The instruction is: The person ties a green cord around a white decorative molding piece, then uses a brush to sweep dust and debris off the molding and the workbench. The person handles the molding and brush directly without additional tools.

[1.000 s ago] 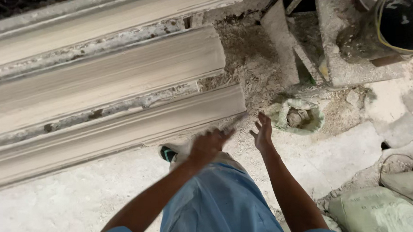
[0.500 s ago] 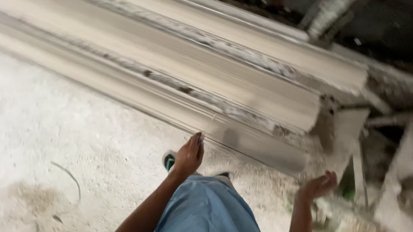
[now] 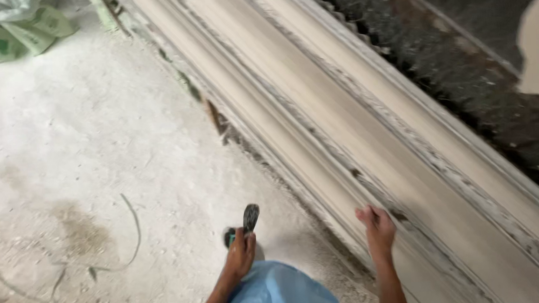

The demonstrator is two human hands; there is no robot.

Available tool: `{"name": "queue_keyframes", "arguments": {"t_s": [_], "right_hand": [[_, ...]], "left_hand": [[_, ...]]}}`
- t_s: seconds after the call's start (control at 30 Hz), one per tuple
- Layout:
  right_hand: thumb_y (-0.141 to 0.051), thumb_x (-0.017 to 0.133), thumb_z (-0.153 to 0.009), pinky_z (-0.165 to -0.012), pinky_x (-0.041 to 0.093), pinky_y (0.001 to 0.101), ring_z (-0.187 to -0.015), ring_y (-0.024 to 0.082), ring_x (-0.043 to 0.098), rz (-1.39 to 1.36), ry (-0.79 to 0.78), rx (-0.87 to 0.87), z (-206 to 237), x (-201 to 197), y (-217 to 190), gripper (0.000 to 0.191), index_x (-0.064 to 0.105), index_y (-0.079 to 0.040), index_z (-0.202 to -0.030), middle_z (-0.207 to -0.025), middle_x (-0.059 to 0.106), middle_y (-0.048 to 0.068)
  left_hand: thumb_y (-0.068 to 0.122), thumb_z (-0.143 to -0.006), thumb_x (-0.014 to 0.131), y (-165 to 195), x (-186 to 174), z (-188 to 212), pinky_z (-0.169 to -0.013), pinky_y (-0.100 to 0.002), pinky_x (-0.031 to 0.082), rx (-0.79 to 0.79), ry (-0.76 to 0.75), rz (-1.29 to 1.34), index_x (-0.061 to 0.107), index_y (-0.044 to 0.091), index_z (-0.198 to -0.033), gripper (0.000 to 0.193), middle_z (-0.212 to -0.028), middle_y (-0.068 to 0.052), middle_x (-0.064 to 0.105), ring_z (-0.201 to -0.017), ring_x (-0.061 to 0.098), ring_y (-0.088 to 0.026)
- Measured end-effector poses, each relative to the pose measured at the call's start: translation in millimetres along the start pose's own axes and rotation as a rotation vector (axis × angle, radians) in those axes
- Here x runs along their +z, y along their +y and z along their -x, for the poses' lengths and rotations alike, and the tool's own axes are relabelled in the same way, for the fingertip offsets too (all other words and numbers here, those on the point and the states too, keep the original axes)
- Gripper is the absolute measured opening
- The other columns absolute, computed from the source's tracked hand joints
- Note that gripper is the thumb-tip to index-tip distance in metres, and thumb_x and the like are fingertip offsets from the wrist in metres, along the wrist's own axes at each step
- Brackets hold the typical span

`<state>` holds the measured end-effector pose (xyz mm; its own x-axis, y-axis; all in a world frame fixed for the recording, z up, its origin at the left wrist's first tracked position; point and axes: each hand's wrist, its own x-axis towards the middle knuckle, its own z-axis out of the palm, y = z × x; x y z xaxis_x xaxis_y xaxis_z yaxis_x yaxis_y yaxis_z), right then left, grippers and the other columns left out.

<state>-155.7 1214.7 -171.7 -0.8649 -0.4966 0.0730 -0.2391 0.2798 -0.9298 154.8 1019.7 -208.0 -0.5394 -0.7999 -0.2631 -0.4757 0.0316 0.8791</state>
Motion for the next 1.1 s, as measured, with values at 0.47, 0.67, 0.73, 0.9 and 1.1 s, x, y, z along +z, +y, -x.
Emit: {"name": "queue_keyframes", "arguments": {"t_s": [0.47, 0.67, 0.73, 0.9, 1.1], "right_hand": [[-0.026, 0.062, -0.105, -0.077, 0.057, 0.0317, -0.086, 0.029, 0.074, 0.105, -0.454, 0.145, -170.5, 391.3, -152.4, 0.033, 0.072, 0.002, -0.120, -0.107, 0.081, 0.019], [-0.025, 0.058, -0.102, -0.087, 0.054, 0.0320, -0.106, 0.022, 0.071, 0.069, -0.376, -0.390, -274.6, 564.4, -200.8, 0.036, 0.065, 0.000, -0.127, -0.120, 0.072, 0.014], [-0.028, 0.058, -0.097, -0.080, 0.056, 0.0303, -0.100, 0.016, 0.074, -0.047, -0.440, -0.022, -313.2, 621.6, -223.7, 0.042, 0.055, -0.007, -0.133, -0.118, 0.072, 0.007], [-0.032, 0.061, -0.107, -0.104, 0.054, 0.0390, -0.123, 0.027, 0.069, 0.259, -0.522, -0.211, -412.2, 729.8, -266.6, 0.029, 0.074, -0.010, -0.121, -0.119, 0.077, 0.015], [-0.035, 0.061, -0.100, -0.116, 0.032, 0.0510, -0.145, 0.039, 0.039, 0.344, -0.393, -0.430, -533.5, 820.8, -307.5, 0.051, 0.055, -0.010, -0.144, -0.154, 0.048, 0.021]], "left_hand": [[0.037, -0.104, 0.045, -35.1, -283.8, -235.1, -0.061, -0.038, 0.055, -0.305, 0.206, 0.163, 0.067, 0.000, -0.105, 0.043, -0.080, -0.014, 0.073, -0.063, 0.069, -0.023], [0.033, -0.102, 0.048, -36.3, -362.1, -388.2, -0.057, -0.040, 0.057, -0.338, 0.100, 0.176, 0.064, 0.003, -0.113, 0.036, -0.085, -0.014, 0.076, -0.058, 0.069, -0.024], [0.029, -0.102, 0.049, -36.4, -396.0, -440.8, -0.056, -0.042, 0.058, -0.262, 0.107, 0.123, 0.062, 0.002, -0.116, 0.033, -0.088, -0.016, 0.078, -0.058, 0.071, -0.027], [0.020, -0.101, 0.049, -23.8, -486.6, -580.9, -0.058, -0.048, 0.056, -0.127, 0.131, 0.005, 0.055, 0.004, -0.126, 0.031, -0.090, -0.020, 0.077, -0.063, 0.073, -0.035], [0.015, -0.101, 0.057, 8.6, -565.5, -785.6, -0.055, -0.049, 0.054, 0.327, 0.190, -0.189, 0.050, -0.002, -0.133, 0.037, -0.078, -0.024, 0.072, -0.064, 0.068, -0.039]]}}
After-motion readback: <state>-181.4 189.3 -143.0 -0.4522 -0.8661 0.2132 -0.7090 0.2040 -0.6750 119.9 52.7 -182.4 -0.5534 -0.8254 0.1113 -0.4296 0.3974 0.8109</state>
